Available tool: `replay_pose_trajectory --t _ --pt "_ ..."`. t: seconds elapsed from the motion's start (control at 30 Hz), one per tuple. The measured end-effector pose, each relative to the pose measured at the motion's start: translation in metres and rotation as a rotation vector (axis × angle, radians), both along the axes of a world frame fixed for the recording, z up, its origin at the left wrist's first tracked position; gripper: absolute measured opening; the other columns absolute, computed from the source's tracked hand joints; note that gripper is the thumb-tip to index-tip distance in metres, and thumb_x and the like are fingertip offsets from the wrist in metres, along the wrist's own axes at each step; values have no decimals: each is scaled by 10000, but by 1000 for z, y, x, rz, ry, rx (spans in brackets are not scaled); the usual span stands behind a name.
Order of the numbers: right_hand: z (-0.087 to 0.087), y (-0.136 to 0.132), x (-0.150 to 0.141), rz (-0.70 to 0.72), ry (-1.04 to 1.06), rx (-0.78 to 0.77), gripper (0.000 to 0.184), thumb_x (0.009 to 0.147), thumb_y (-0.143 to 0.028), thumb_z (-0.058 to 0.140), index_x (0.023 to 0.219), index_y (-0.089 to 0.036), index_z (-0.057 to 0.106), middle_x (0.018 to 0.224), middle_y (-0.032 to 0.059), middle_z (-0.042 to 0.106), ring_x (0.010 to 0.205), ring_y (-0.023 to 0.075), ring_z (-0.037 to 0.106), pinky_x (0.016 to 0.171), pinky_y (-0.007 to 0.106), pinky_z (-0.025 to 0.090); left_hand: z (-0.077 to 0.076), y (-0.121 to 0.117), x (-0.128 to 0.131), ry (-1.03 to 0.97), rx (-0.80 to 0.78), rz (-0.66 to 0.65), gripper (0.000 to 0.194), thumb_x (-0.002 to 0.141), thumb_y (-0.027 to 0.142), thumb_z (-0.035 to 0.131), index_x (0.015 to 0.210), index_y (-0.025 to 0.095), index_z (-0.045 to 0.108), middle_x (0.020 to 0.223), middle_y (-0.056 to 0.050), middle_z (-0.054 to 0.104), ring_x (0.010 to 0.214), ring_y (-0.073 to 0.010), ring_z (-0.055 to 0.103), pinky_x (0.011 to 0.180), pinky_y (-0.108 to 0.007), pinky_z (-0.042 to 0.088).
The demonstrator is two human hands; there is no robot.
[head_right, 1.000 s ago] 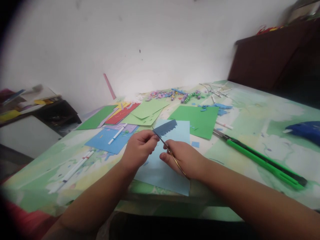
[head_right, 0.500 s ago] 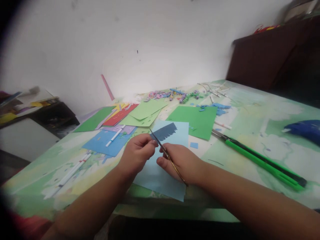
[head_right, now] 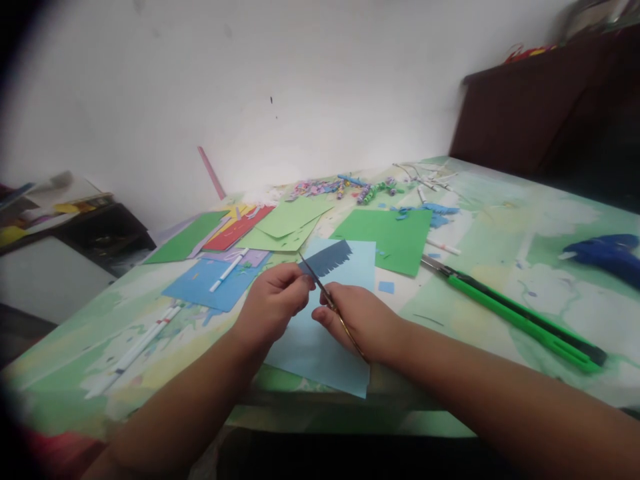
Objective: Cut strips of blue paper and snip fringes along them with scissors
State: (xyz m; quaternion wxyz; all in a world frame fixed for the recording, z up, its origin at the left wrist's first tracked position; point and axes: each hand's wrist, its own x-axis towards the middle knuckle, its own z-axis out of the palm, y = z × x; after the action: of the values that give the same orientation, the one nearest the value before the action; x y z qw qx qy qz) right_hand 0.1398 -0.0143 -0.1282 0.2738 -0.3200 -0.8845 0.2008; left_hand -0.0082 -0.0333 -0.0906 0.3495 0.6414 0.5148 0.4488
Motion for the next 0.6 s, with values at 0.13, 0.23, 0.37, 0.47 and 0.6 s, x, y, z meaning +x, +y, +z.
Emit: replay_pose_trajectory --t 0.13,0.23,0.37,0.47,0.6 --pt "-2 2 0 -28 -4 3 296 853 -430 291 748 -183 415 668 43 531 577 156 460 526 276 354 -1 1 -1 -16 -10 1 176 698 226 461 541 173 521 415 63 411 412 -65 352 446 -206 307" --pt "-2 3 0 -22 14 -26 320 844 -466 307 777 -176 427 679 42 533 589 156 466 532 274 357 -1 2 -2 -6 5 28 174 700 239 475 543 172 513 418 65 399 419 -66 345 445 -205 303" --pt "0 1 0 22 18 -45 325 843 -469 307 779 -173 425 681 46 535 580 154 464 529 273 355 0 1 -4 13 60 20 187 707 229 479 533 167 504 469 54 434 479 -72 386 480 -199 325" --pt "0 1 0 31 12 -22 339 847 -475 282 764 -177 419 684 59 539 580 164 468 522 279 355 1 0 -3 66 75 7 187 706 224 486 530 166 505 492 47 441 512 -79 402 503 -200 333" --pt "-1 1 -1 14 3 -4 351 847 -484 271 756 -179 418 673 65 543 569 169 471 517 285 359 1 -1 -2 74 62 -4 199 707 230 484 519 168 494 480 51 423 495 -77 384 488 -201 321"
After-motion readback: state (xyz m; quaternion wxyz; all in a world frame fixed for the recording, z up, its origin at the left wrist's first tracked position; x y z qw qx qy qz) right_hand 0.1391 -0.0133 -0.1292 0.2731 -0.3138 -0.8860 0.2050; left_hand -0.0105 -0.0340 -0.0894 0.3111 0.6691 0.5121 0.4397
